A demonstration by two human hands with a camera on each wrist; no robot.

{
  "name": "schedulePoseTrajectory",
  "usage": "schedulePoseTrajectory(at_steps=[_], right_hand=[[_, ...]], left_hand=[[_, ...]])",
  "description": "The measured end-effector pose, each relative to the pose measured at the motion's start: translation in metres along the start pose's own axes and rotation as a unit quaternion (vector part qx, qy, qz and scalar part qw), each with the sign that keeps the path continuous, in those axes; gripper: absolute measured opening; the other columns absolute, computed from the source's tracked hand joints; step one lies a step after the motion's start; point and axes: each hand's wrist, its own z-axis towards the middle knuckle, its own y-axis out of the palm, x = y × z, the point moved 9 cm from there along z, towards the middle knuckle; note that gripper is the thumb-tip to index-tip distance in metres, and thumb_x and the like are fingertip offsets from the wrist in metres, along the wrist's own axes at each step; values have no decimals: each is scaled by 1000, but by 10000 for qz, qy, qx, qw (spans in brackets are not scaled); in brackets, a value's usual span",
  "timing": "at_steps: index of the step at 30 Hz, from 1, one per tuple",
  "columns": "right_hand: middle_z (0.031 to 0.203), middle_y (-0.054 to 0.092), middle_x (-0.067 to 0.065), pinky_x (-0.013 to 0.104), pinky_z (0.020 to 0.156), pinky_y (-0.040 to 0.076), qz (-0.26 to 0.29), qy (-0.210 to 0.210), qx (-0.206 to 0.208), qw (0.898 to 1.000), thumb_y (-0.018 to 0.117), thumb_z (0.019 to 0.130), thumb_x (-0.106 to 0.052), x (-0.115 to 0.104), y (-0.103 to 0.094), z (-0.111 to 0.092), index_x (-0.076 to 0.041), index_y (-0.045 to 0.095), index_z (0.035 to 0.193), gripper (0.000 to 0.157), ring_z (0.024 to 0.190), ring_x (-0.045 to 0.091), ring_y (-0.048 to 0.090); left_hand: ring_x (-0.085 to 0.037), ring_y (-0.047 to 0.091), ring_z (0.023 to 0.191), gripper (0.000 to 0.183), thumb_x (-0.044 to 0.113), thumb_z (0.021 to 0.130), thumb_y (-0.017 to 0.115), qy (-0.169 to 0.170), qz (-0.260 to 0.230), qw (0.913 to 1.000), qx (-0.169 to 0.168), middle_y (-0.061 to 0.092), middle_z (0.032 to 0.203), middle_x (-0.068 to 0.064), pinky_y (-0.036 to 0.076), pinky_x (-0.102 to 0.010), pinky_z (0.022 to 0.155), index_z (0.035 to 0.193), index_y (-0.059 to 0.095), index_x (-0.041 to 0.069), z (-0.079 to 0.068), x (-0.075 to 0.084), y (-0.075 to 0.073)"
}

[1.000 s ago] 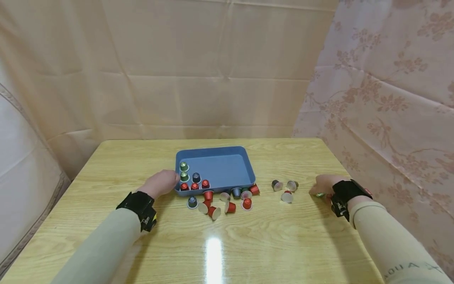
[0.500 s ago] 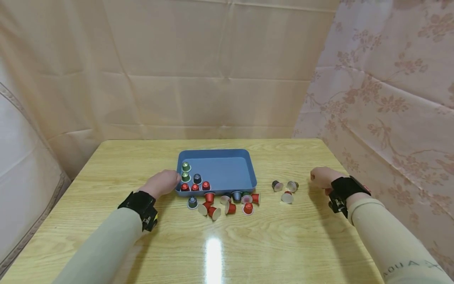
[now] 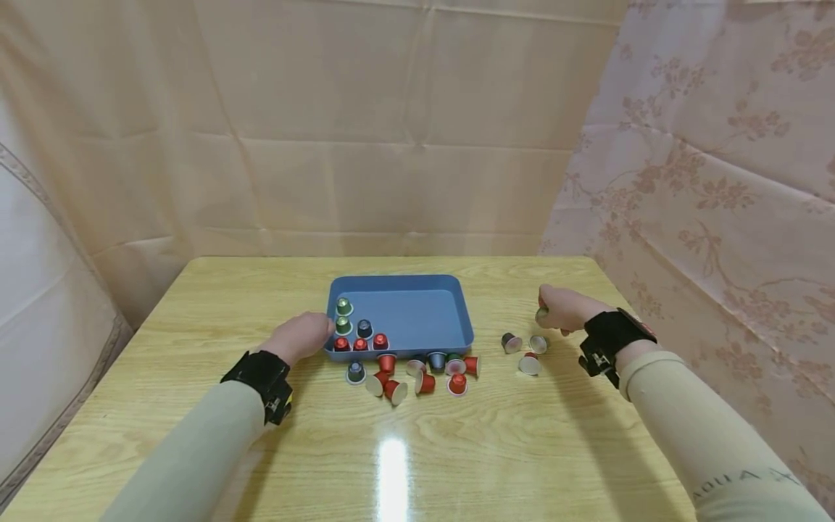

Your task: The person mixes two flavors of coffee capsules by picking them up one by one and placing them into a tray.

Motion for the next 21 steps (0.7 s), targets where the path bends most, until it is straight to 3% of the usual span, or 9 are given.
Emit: schedulePoseTrajectory(at_steps=[8, 21], right_hand=[[89, 52, 10, 35, 66, 44, -26, -457, 22, 9989, 63, 99, -10, -40, 0, 17, 3, 41, 112, 29, 71, 25, 55], [107, 69, 10, 43, 88, 51, -1159, -1467, 273, 9820, 63, 97, -12, -106, 16, 47, 0, 66, 117, 23, 95, 23, 64]], left_hand=[[-23, 49, 74, 24, 10, 103, 45, -28, -45, 10000, -2, 51, 79, -8, 41, -36, 71, 87, 62, 5, 0, 3, -1], [-22, 46, 71, 28, 11, 104, 42, -18, -96, 9999, 81, 46, 76, -5, 38, -36, 70, 82, 59, 6, 0, 8, -2]])
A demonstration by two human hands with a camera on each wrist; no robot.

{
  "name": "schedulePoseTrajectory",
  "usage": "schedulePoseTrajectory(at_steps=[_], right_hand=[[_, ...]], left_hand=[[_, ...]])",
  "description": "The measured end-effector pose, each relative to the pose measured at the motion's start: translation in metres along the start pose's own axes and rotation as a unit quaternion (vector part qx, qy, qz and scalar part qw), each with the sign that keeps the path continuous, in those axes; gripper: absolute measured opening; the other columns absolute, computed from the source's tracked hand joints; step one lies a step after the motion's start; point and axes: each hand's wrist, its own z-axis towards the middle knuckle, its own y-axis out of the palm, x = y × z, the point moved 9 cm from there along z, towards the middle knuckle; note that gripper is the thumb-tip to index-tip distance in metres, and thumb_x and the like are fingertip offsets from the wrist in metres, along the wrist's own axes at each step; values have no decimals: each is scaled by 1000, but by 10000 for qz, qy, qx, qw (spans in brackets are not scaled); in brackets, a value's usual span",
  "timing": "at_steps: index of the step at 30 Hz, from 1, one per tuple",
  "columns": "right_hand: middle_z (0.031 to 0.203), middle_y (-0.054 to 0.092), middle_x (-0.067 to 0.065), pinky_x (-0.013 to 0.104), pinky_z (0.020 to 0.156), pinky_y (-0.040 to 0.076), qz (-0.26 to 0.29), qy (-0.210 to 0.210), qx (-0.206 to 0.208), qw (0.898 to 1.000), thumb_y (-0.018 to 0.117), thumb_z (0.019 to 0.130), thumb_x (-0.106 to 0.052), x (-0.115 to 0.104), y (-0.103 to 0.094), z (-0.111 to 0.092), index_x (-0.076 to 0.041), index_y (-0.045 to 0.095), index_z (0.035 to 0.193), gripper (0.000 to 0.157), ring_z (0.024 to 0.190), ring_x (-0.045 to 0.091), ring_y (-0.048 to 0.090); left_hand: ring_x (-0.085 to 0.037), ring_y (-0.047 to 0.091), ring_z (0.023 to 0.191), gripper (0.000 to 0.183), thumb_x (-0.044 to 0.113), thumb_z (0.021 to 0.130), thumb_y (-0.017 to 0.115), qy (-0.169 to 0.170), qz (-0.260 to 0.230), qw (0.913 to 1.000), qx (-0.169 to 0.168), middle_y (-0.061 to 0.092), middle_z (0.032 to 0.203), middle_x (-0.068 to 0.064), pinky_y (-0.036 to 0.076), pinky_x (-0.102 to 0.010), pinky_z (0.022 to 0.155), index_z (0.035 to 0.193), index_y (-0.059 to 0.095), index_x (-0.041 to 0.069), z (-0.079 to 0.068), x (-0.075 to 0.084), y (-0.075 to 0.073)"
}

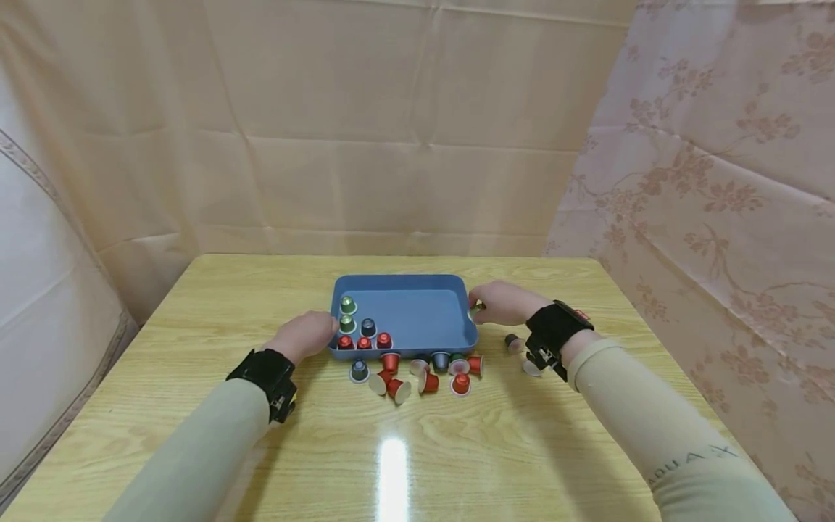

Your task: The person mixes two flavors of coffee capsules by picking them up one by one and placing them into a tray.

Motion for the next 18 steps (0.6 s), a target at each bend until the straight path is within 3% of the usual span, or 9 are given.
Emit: schedulePoseTrajectory(at_steps=[7, 13, 18], right_hand=[[88, 59, 3, 35, 77, 45, -95, -99, -184, 9997, 70, 94, -12, -19, 13, 11, -6, 60, 103, 14, 79, 18, 52], [87, 61, 1, 33, 76, 48, -456, -195, -347, 9982, 75, 91, -12, -27, 24, 15, -9, 64, 102, 16, 79, 17, 53], [85, 60, 1, 32, 74, 46, -456, -289, -346, 9979, 76, 90, -11, -29, 26, 15, -9, 64, 100, 16, 77, 17, 52]], left_hand=[[-22, 47, 73, 28, 12, 105, 42, -112, 27, 9999, -29, 47, 76, -6, 39, -36, 72, 85, 61, 5, 1, -1, 1], [-23, 48, 73, 28, 12, 105, 42, -184, -59, 9998, -66, 48, 77, -7, 39, -36, 72, 84, 60, 6, 2, -4, 3], [-23, 48, 73, 30, 13, 104, 41, -183, -114, 9998, -49, 48, 77, -7, 39, -37, 72, 79, 56, 8, 2, -5, 3]])
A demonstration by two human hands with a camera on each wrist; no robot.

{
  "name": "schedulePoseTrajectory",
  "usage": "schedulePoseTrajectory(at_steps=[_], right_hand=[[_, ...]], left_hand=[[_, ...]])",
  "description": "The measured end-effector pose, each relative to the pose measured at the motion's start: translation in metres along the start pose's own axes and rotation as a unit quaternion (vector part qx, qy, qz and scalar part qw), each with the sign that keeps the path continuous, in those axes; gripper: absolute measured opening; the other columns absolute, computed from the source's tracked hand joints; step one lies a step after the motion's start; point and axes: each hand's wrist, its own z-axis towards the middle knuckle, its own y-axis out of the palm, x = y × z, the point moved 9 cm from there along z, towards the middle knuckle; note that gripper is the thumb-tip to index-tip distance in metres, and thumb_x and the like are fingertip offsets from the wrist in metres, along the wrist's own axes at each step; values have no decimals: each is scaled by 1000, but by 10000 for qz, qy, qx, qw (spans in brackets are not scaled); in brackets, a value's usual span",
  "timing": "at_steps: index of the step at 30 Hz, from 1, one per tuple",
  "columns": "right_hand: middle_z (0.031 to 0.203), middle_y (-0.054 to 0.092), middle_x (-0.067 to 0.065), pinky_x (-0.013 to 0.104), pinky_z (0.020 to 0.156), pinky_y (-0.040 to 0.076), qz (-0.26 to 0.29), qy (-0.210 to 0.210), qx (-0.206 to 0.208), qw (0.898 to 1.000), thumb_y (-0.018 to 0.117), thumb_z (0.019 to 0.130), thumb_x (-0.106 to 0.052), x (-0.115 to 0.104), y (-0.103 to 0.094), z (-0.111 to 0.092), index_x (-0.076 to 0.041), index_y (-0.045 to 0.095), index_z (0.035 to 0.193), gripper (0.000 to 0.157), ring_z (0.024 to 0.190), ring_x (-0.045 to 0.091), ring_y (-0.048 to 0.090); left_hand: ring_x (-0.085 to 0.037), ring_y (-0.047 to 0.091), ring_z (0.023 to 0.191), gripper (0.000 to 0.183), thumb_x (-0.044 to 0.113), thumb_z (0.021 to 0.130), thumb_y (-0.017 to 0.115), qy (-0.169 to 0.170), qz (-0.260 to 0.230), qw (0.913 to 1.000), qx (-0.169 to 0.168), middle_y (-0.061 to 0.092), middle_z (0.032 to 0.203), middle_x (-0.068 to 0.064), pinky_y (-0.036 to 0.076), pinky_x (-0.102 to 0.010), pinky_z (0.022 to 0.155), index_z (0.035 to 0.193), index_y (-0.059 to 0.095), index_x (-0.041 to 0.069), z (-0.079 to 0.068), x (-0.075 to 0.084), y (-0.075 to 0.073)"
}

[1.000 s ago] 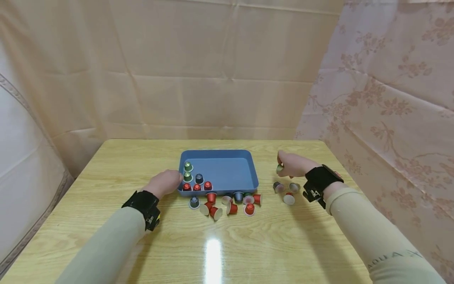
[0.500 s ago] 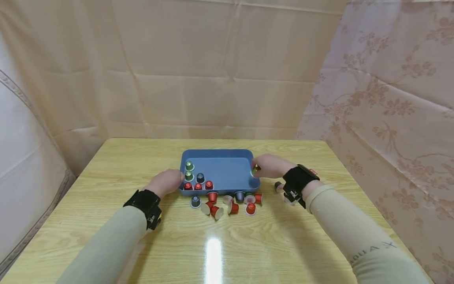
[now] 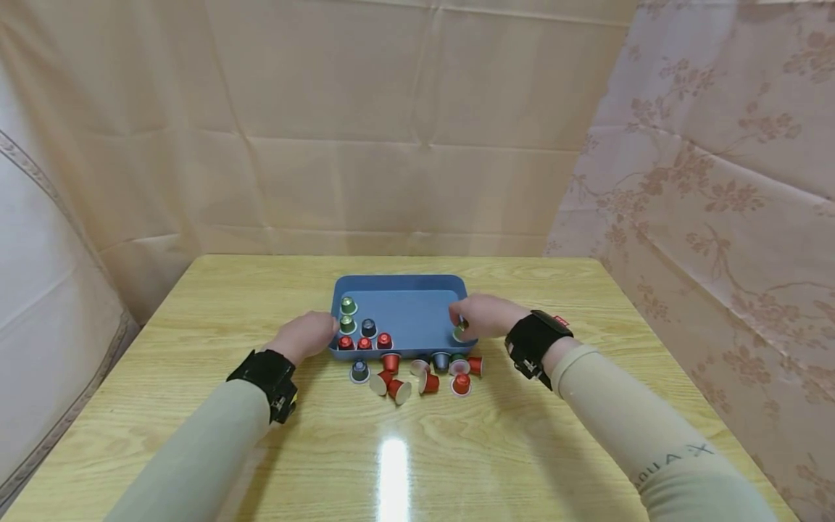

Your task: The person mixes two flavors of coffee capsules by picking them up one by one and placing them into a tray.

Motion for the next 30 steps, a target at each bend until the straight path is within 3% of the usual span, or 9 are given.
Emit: schedulePoseTrajectory(at_steps=[8, 17, 23, 30], right_hand=[[85, 60, 1, 31, 72, 45, 107, -62, -150, 9998, 72, 91, -9, -3, 2, -2, -7, 68, 102, 12, 76, 16, 51], [87, 64, 3, 37, 76, 49, 51, -306, 855, 9959, 62, 98, -8, 13, -25, -16, -4, 68, 98, 8, 76, 16, 55], [86, 65, 5, 39, 76, 50, -211, 59, 880, 9959, 61, 97, -9, 37, -27, -27, -6, 66, 93, 7, 75, 18, 56], [81, 60, 3, 38, 71, 45, -322, 820, 429, 9952, 65, 96, -17, 59, -14, -40, -9, 62, 87, 13, 72, 19, 54]], left_hand=[[-22, 47, 72, 29, 11, 104, 42, 103, 23, 9999, 21, 46, 75, -6, 39, -36, 71, 80, 58, 8, 0, 0, 1], [-23, 47, 73, 29, 11, 104, 42, 178, 35, 9998, 82, 48, 77, -6, 40, -37, 72, 82, 59, 6, -2, 3, -2], [-23, 46, 71, 28, 11, 104, 42, 162, 41, 9998, 101, 46, 75, -6, 39, -36, 70, 82, 58, 6, -4, 3, -3], [-23, 47, 71, 29, 12, 105, 41, 180, 51, 9998, 28, 46, 75, -6, 39, -36, 70, 82, 58, 7, -4, 5, -2]])
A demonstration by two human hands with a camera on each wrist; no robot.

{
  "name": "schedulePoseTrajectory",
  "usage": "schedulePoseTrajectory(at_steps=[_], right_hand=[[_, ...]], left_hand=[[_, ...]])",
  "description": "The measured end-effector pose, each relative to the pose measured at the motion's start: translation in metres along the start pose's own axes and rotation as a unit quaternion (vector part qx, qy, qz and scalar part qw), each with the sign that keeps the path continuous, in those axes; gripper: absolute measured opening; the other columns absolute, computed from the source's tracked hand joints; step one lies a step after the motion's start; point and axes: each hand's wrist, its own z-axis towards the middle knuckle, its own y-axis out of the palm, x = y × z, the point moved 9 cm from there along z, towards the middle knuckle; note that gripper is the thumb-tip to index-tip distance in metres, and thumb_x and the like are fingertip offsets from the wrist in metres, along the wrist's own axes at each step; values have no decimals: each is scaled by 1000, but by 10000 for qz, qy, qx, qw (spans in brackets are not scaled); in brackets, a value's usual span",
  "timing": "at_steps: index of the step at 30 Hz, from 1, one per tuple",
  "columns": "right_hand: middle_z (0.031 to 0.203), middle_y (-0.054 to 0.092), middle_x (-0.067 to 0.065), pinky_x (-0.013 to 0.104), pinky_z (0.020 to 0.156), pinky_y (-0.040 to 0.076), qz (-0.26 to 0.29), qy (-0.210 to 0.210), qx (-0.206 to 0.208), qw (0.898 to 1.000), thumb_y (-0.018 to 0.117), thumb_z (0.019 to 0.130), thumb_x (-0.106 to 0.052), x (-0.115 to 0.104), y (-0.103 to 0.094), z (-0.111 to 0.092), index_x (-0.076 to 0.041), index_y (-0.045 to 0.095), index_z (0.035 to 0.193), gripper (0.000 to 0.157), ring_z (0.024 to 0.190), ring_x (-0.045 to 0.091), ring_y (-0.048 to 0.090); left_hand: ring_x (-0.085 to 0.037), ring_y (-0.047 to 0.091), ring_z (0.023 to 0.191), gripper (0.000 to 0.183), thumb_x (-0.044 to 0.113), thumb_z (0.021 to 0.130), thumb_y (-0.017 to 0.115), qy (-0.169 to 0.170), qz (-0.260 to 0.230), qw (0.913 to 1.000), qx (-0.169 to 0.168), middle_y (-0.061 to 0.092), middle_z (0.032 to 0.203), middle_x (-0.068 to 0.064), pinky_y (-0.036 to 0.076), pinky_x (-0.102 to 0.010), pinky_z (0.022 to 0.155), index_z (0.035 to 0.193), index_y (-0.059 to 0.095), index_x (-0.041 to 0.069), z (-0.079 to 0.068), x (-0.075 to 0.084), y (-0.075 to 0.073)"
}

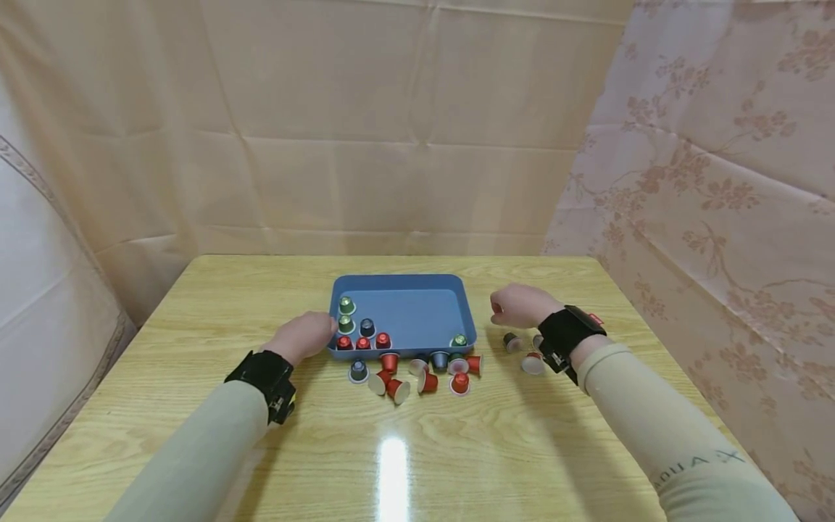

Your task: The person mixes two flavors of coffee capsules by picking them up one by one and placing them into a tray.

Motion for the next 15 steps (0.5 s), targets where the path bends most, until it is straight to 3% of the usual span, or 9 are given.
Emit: schedulePoseTrajectory(at_steps=[6, 15], right_hand=[[78, 57, 2, 36, 63, 41, -99, 775, -387, 9962, 67, 96, -23, 16, 18, -6, -11, 59, 84, 19, 70, 19, 52], [77, 56, 3, 36, 64, 39, 12, 869, -514, 9949, 69, 91, -16, 22, 39, -4, -11, 56, 81, 16, 70, 20, 51]], left_hand=[[-22, 46, 71, 29, 11, 105, 42, 57, 104, 9999, -13, 46, 75, -5, 39, -35, 69, 83, 60, 6, 0, 1, 1], [-21, 46, 70, 28, 11, 105, 42, 77, 93, 9999, 59, 45, 74, -5, 39, -35, 69, 84, 60, 6, 2, -1, 2]])
